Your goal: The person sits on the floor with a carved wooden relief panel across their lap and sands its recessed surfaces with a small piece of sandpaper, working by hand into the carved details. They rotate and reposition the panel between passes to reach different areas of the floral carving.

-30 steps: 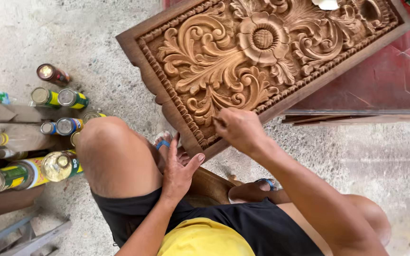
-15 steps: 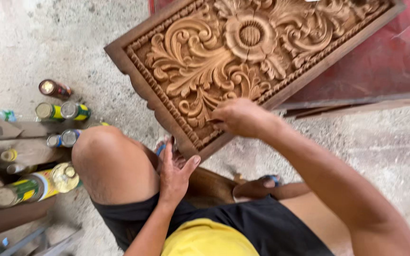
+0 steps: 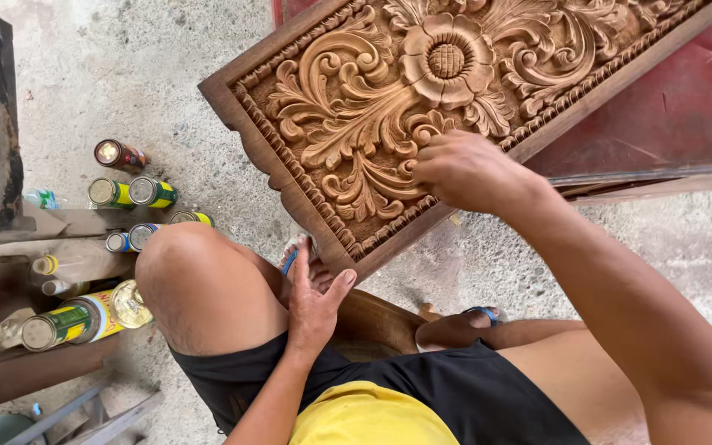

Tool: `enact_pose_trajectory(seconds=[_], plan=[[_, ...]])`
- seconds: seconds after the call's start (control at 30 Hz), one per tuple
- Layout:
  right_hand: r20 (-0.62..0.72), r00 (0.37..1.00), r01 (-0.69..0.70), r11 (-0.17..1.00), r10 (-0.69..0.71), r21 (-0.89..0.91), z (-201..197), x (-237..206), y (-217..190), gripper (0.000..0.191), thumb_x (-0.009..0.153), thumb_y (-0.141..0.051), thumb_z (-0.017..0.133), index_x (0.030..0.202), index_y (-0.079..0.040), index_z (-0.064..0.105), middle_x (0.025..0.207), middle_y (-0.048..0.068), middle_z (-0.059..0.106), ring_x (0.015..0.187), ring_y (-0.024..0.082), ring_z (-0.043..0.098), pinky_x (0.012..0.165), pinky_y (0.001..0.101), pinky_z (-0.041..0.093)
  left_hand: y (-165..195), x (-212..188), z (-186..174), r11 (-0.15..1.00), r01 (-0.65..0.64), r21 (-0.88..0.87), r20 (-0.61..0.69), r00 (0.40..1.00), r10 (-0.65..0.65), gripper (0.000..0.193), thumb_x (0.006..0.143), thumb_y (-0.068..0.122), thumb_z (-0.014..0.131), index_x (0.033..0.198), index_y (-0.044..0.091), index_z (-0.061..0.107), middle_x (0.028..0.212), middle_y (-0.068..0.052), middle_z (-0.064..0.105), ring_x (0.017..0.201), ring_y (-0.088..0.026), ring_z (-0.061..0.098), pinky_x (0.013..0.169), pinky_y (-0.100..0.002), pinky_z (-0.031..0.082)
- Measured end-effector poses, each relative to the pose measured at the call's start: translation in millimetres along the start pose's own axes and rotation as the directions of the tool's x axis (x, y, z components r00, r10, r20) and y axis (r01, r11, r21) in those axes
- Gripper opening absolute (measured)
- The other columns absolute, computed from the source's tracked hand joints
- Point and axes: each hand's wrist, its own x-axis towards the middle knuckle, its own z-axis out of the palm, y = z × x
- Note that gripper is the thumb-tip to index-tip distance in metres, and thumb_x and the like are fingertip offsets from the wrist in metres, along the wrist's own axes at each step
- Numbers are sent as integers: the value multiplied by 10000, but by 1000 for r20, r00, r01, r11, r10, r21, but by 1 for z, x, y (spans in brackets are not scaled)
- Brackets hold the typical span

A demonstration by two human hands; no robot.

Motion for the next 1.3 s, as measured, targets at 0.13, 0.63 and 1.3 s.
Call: enact_pose_trajectory(seconds=[0.13, 0.63, 1.3], plan=[[211, 834, -544, 696, 510, 469, 1, -13, -27, 188, 966, -286, 664, 921, -107, 696, 877, 14, 692, 787, 167, 648, 719, 334, 569, -8, 8, -6, 996, -74, 48, -135, 988, 80, 730, 978, 200, 688, 1574, -11, 323, 1359, -133, 585, 1136, -165, 617, 972, -309, 528], [-397, 223, -461, 456, 890, 762, 88, -51, -87, 292, 987, -297, 744, 1011, -7, 759, 1158, 178, 694, 906, 193, 656, 710, 309, 572, 21, 26, -1, 944, 188, -271, -239, 937, -255, 684, 937, 320, 663, 1513, 75, 387, 1319, -56, 574, 1100, -129, 578, 934, -316, 479], [-248, -33, -118, 242, 968, 963, 69, -37, -65, 669, 974, -256, 669, 1486, 84, 407, 1022, 112, 659, 820, 150, 611, 731, 316, 535, 22, 10, -1, 898, 438, 34, 167, 883, -438, 490, 876, 418, 706, 1227, 82, 652, 1040, 15, 715, 901, -132, 655, 693, -321, 551]])
